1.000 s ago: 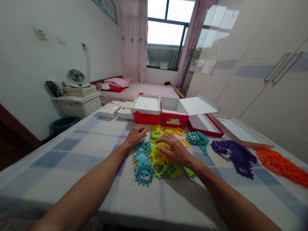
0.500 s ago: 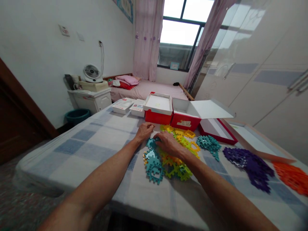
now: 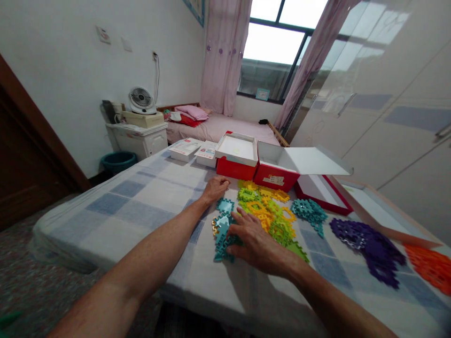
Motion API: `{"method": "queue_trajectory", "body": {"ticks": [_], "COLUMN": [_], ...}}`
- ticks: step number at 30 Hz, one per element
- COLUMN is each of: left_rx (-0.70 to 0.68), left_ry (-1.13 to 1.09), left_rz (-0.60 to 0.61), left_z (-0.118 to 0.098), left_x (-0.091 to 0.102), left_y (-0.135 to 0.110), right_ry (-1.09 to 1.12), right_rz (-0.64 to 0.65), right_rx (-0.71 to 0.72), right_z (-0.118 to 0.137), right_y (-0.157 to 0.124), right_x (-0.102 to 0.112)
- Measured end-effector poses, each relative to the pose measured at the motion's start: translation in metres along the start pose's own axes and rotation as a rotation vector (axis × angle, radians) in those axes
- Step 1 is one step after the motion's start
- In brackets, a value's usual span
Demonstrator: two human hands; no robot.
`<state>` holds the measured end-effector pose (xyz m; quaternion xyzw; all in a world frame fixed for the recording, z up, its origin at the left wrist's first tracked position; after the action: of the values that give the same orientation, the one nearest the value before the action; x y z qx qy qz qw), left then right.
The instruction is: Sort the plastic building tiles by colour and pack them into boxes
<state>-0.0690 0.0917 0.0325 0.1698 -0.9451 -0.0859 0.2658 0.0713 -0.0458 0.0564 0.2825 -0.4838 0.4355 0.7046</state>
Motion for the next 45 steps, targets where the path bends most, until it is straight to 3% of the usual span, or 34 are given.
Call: {"method": "queue_trajectory", "body": {"ticks": [9,22,25,30,35,41,45], "left_rx": [0.018,0.035,0.056,0.14,0.22,0.246,0.248], "left_ry": [0.011,-0.06,-0.125,-0.296,-0.418,-0.465,-0.471], "left_rz": [0.016,-0.005,-0.023,-0.073,-0.142,-0.162,-0.166], "left_z": [0.004,0.002,0.005,0.015,0.026,0.029,0.027], "left_x": [-0.004,0.001,0.002,0.004,0.011,0.012,0.014], "left_y": [0.002,0.0,0.0,0.002,0.004,0.005,0.004], "right_ry": [0.064,0.181,0.202,0.249,0.128,-0.073,-0.035], "right_rz": [-0.092,-0.151,-0.157,-0.24,-0.125,-0.061,-0.144], "right_rx": [-0.011,-0.014,0.014,-0.135,-0.217,-0.264,-0.182], "right_z": [-0.003,0.014,0.015,-0.026,-0.055,-0.055,-0.045], "right_y": [0.007,-0.015,-0.016,0.018,0.069,0.079,0.078], "right_x": [0.012,-0.003,0.005,0.042,0.033,0.024,0.027]}}
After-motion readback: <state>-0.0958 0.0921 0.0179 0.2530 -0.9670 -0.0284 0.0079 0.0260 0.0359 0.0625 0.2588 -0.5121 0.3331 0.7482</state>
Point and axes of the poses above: each hand's wrist, its own y-axis towards the middle knuckle, its own x-axis out of the back of the hand, z = x × y, the point moved 10 cm from there along y, towards the middle knuckle, and after that the axes turned 3 degrees about x, right-handed, at the moved point
